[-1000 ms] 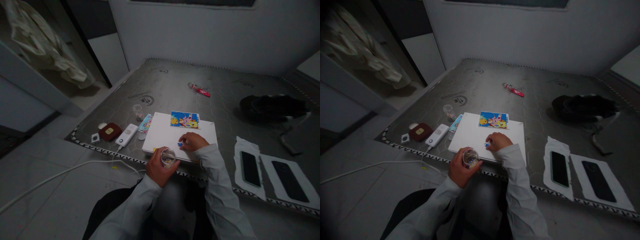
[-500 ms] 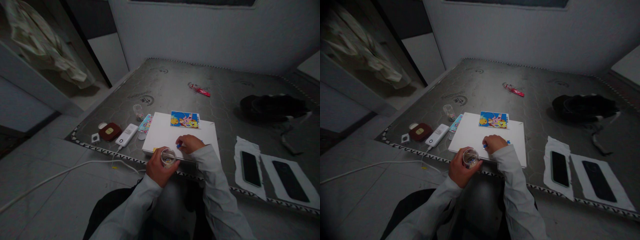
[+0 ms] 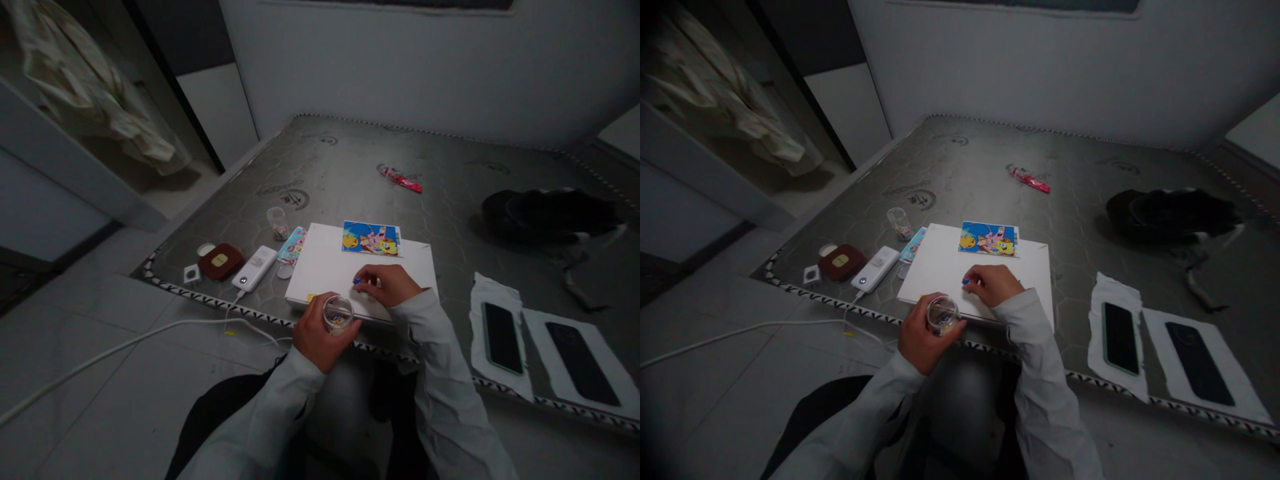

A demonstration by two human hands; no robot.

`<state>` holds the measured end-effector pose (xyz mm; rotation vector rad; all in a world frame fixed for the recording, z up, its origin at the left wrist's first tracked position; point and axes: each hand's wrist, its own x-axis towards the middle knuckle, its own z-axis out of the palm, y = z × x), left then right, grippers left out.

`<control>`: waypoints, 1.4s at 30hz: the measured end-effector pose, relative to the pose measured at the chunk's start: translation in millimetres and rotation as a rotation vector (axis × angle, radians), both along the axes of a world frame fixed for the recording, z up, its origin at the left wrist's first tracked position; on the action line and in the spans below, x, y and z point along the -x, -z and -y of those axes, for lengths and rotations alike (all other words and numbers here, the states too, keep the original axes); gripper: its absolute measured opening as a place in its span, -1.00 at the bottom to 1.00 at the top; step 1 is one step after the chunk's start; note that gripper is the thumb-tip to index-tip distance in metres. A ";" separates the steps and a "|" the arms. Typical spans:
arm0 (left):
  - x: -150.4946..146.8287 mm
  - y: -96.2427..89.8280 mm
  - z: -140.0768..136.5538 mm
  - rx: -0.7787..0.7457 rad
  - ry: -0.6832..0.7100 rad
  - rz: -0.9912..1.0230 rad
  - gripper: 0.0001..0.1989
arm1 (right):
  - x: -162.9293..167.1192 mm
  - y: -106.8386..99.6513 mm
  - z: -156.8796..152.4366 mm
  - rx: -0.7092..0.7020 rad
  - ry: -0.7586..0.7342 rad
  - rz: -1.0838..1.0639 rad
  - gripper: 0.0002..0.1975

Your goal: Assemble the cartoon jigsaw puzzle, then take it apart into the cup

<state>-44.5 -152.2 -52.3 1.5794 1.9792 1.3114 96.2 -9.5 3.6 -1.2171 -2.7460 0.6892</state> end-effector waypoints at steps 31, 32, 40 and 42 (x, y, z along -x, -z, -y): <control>-1.6 0.5 -0.9 -0.015 0.018 0.008 -0.55 | -37.0 19.2 -22.1 0.048 0.033 0.119 -0.72; -2.3 0.9 -1.2 -0.016 0.020 0.008 -0.55 | -34.6 20.6 -21.6 0.055 0.021 0.118 -0.76; -9.3 5.2 -2.9 -0.022 0.028 -0.004 -0.55 | -31.0 16.2 -13.0 0.115 0.007 0.014 -0.89; -11.6 6.0 -3.4 -0.010 0.033 -0.007 -0.54 | -33.1 8.7 -9.9 0.100 0.022 -0.045 -0.89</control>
